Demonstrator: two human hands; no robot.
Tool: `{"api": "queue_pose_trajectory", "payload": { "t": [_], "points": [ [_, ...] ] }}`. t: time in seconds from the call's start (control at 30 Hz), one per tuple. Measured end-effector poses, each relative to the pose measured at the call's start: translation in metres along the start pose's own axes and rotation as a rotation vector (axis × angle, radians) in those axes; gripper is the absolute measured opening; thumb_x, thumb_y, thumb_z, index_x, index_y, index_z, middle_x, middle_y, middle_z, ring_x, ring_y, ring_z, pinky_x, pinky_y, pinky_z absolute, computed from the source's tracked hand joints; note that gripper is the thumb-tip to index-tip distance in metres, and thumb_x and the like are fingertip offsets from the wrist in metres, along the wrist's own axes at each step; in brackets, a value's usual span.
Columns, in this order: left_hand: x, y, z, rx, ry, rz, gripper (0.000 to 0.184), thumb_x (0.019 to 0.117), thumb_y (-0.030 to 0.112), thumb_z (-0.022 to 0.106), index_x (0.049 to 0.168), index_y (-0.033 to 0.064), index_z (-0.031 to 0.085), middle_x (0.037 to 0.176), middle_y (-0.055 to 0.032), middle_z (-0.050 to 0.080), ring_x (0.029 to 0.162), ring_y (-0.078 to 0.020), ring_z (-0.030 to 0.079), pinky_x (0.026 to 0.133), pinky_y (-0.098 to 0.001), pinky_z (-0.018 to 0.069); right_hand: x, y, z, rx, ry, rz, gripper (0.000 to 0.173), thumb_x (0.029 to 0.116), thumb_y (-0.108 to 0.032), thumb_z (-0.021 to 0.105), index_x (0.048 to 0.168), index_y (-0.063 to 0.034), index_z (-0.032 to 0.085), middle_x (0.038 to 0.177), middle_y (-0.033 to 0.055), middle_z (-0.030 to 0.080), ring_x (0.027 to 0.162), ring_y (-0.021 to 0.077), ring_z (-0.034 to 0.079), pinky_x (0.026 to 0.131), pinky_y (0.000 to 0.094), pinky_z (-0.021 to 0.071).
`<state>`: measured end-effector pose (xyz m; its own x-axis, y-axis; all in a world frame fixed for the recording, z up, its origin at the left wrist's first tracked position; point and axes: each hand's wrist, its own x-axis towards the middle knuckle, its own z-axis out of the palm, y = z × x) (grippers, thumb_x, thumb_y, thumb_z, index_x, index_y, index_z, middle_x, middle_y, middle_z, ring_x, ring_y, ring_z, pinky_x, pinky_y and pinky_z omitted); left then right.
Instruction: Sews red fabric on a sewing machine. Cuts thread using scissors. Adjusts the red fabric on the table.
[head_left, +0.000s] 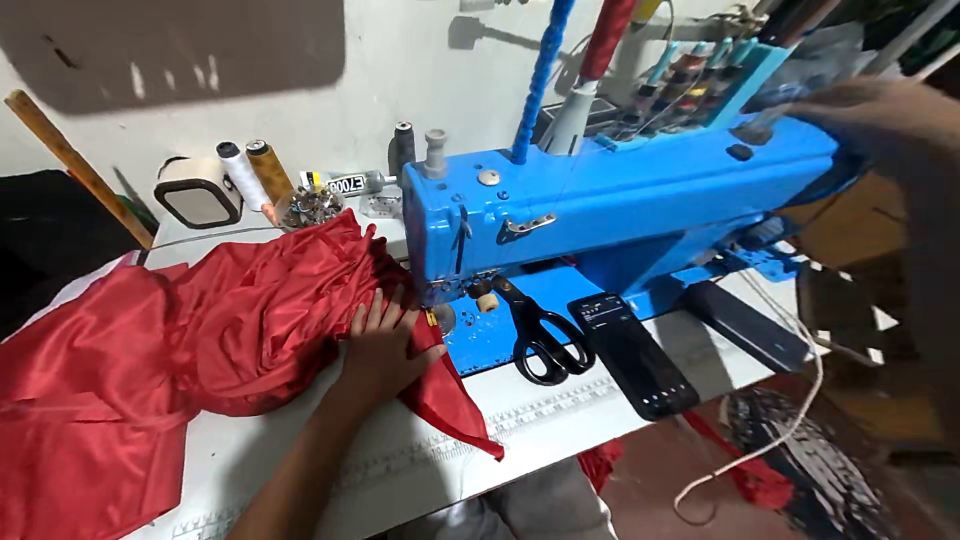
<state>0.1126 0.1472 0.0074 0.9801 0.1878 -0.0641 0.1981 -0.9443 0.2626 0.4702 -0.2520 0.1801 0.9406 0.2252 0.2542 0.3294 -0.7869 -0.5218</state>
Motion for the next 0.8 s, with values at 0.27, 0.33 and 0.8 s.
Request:
{"api": "queue_pose_trajectory", "payload": {
  "t": [0.27, 0.33, 0.8],
  "points": [
    [-0.001, 0.002, -0.001, 0.061, -0.011, -0.005, 0.08, 0.0982, 0.071, 0.038, 0.153, 0.0137, 0.048, 0.167, -0.016, 0.03, 0.157, -0.0404, 0.016, 0.124, -0.0621, 0.0117, -0.008, 0.002, 0.011, 0.047, 0.085, 0.141, 0.059, 0.1039, -0.039, 0.055, 0.126, 0.0153, 0.057, 0.129, 0.04, 0.055, 0.123, 0.0515, 0.053, 0.102, 0.0706, 0.0369],
    [-0.002, 0.002, 0.001, 0.068, 0.016, 0.006, 0.079, 0.0984, 0.071, 0.038, 0.152, 0.0135, 0.05, 0.165, -0.0167, 0.032, 0.156, -0.0415, 0.017, 0.123, -0.0627, 0.0136, -0.027, 0.003, 0.019, 0.106, 0.187, 0.118, 0.058, 0.1076, -0.04, 0.046, 0.128, 0.014, 0.055, 0.13, 0.0372, 0.055, 0.12, 0.0443, 0.055, 0.103, 0.062, 0.0396],
    [0.004, -0.014, 0.021, 0.059, 0.272, 0.159, 0.084, 0.0963, 0.073, 0.039, 0.136, 0.0037, 0.064, 0.153, -0.0261, 0.047, 0.147, -0.0525, 0.034, 0.114, -0.0743, 0.0241, -0.164, -0.003, 0.064, 0.324, 0.51, -0.1, 0.051, 0.1088, -0.028, 0.045, 0.147, 0.0059, 0.04, 0.144, 0.0233, 0.051, 0.127, 0.0202, 0.056, 0.106, 0.0319, 0.0462]
  ]
}}
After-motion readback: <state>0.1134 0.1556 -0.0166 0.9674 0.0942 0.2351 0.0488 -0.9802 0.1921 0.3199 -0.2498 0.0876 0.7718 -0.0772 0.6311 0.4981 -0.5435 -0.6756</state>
